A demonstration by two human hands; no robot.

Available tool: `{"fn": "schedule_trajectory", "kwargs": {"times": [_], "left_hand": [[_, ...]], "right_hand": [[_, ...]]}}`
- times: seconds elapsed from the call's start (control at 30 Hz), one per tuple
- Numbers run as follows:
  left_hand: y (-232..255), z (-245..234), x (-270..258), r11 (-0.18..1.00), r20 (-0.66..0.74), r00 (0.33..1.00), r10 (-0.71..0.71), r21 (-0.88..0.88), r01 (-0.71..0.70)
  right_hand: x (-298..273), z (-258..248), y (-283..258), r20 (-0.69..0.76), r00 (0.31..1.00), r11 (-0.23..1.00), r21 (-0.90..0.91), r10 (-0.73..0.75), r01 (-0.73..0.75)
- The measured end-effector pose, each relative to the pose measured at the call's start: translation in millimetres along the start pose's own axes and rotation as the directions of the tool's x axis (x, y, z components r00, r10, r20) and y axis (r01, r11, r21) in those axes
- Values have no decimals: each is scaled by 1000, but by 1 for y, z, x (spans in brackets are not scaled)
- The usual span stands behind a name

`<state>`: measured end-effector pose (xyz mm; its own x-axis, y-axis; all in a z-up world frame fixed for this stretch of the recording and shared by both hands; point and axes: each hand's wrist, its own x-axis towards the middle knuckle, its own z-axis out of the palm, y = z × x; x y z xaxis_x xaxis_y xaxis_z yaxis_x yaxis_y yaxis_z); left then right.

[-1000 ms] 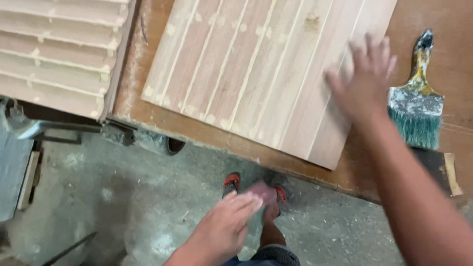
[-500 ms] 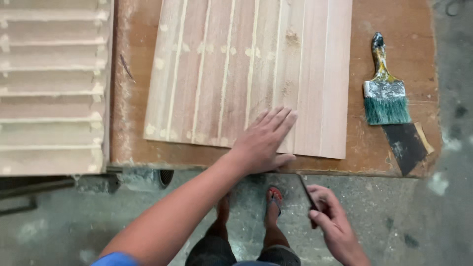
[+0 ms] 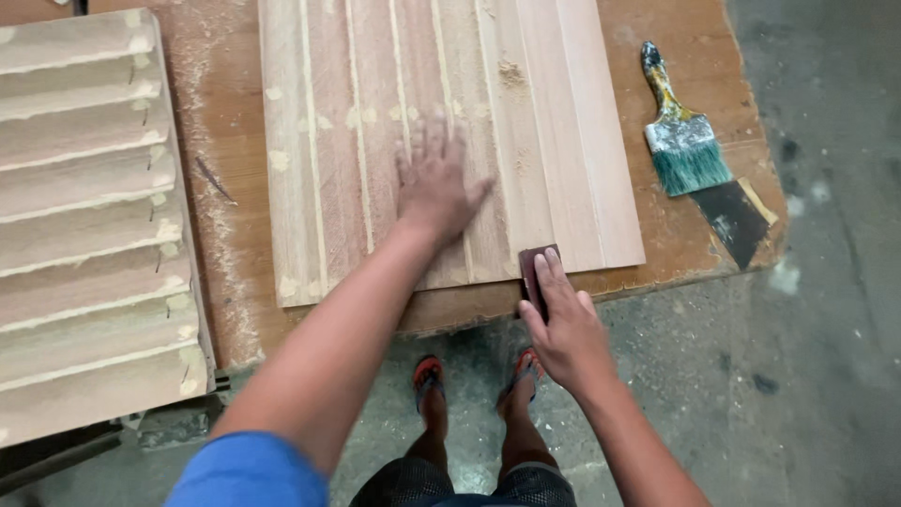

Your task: The person sands a grooved wooden panel using a sanding block held in the right hand while stabilizing the panel with the left hand. The person flips the panel over to sand the other side and continues sanding along the grooves.

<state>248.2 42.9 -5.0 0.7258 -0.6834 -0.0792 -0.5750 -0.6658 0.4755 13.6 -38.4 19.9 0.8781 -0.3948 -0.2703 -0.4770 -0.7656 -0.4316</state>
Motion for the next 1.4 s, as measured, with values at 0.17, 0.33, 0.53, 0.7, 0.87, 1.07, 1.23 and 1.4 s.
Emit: {"fn": "schedule_trajectory", "kwargs": {"times": [0.17,0.33,0.53,0.7,0.87,1.07,1.23,1.4], "left_hand": [[9,-6,6,974,96,978,-186,146,171],[8,-6,7,971,101,975,-199,159,181],[9,-7,11,969,145,966,-212,163,188],[11,-10,11,968,140,970,-199,182,173],[12,-5,15,970,150,970,-191,182,162],[-5,15,24,967,-24,979,-203,150,204],[4,5,14,970,116,974,-193,173,172],[1,4,20,967,101,972,-211,169,192]], "right_hand": [[2,32,10,-30,996,966,-244,80,-85],[21,39,8,-143,990,942,-333,-18,-31],[14,40,6,-71,996,958,-276,62,-80],[8,45,16,-112,992,960,-268,56,-85],[23,45,16,-123,989,965,-240,81,-109],[7,43,13,-134,991,976,-213,26,-54],[13,44,17,-83,994,957,-277,66,-87],[21,42,17,-73,994,959,-265,87,-103]]}}
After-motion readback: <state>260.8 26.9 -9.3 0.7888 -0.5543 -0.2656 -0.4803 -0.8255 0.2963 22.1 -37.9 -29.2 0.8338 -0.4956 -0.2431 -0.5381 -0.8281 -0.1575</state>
